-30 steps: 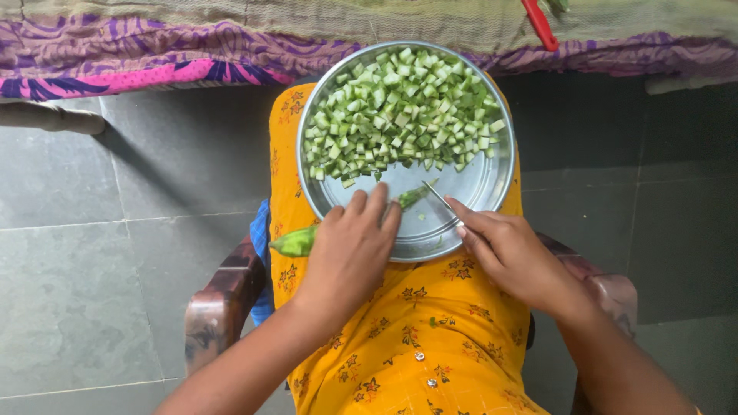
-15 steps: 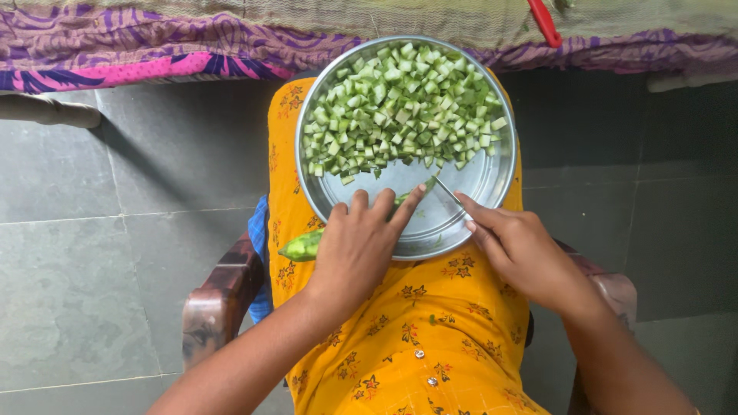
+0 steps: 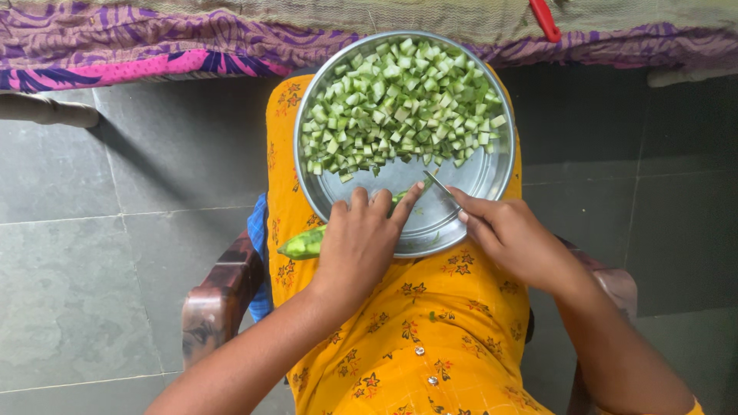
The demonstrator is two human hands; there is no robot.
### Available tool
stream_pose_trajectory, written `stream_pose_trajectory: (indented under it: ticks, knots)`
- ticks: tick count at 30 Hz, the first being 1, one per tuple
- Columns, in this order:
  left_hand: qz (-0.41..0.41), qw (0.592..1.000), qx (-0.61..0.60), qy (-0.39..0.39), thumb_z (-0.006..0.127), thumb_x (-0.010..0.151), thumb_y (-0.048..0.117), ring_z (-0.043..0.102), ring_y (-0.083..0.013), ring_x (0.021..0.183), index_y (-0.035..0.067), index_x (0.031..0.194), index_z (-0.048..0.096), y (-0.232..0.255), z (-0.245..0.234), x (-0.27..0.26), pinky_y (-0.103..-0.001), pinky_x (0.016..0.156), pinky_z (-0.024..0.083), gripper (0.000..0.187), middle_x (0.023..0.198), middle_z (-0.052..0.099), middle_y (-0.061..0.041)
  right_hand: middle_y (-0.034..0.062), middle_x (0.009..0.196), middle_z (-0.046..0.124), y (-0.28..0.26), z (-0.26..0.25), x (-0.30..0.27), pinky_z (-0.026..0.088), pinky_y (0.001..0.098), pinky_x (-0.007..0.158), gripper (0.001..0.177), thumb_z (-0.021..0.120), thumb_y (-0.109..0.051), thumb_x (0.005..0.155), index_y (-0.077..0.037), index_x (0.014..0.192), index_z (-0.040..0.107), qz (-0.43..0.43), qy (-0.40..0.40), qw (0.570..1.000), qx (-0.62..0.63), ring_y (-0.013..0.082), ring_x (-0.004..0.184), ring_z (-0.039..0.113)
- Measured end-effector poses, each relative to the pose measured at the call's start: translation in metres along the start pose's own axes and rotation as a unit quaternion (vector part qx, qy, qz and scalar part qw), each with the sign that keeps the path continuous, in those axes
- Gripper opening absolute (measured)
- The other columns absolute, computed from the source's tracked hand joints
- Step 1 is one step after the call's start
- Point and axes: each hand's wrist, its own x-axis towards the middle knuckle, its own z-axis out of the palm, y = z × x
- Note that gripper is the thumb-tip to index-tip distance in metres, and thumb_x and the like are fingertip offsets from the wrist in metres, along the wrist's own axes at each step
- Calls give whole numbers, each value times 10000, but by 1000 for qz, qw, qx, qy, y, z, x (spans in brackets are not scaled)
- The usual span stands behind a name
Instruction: The person chops a ridge gourd into small pieces using a knife and places them on a metal plate.
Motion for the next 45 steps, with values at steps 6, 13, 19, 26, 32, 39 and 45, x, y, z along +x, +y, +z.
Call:
stream_pose_trajectory:
  ticks: [6,13,19,26,32,39,45]
  knots:
    - [1,1000,6,2,589,871,133,596,-225,869,257,1567,436,-2,0,0,-354,667,496,723,942,607,-12,218,1051,767,-3,-3,-4,570,347,769,447,560,-81,947,-98,1392,607,36,-15,999,18,261,869,794]
    - [-6,1000,-3,4,591,873,138,600,-233,882,266,1557,443,0,3,1,-360,669,500,712,960,616,-14,251,997,744,-13,5,-6,562,387,769,462,552,-61,949,-83,1408,596,16,11,1000,-22,321,872,772]
    - [-10,1000,4,0,595,863,127,594,-232,884,244,1561,440,0,2,0,-358,668,500,724,965,609,-19,285,902,703,-18,13,-2,548,448,735,510,542,-15,933,-87,1437,570,33,22,997,-70,391,777,726]
    - [-15,1000,12,8,596,879,136,592,-239,875,232,1561,440,4,7,1,-360,657,508,707,944,594,-31,273,811,676,-7,24,2,525,489,683,528,552,10,911,-23,1437,542,-7,38,995,-97,406,714,691]
    - [-24,999,44,22,608,881,164,603,-228,872,200,1561,436,8,13,1,-344,649,531,701,951,591,-32,292,790,669,-3,27,7,532,489,666,547,551,39,881,9,1428,539,-17,37,995,-96,415,696,697]
    - [28,988,40,147,663,802,110,638,-190,840,34,1016,696,12,37,30,-282,557,559,230,874,594,-40,296,765,659,-9,27,8,543,483,659,509,547,36,896,22,1404,557,-19,36,996,-81,418,676,704]
    - [29,986,22,161,684,698,84,640,-214,786,62,745,674,17,48,37,-299,528,562,53,802,583,-48,294,757,655,-8,30,12,543,478,631,516,540,32,898,8,1414,547,19,27,996,-79,404,625,695]
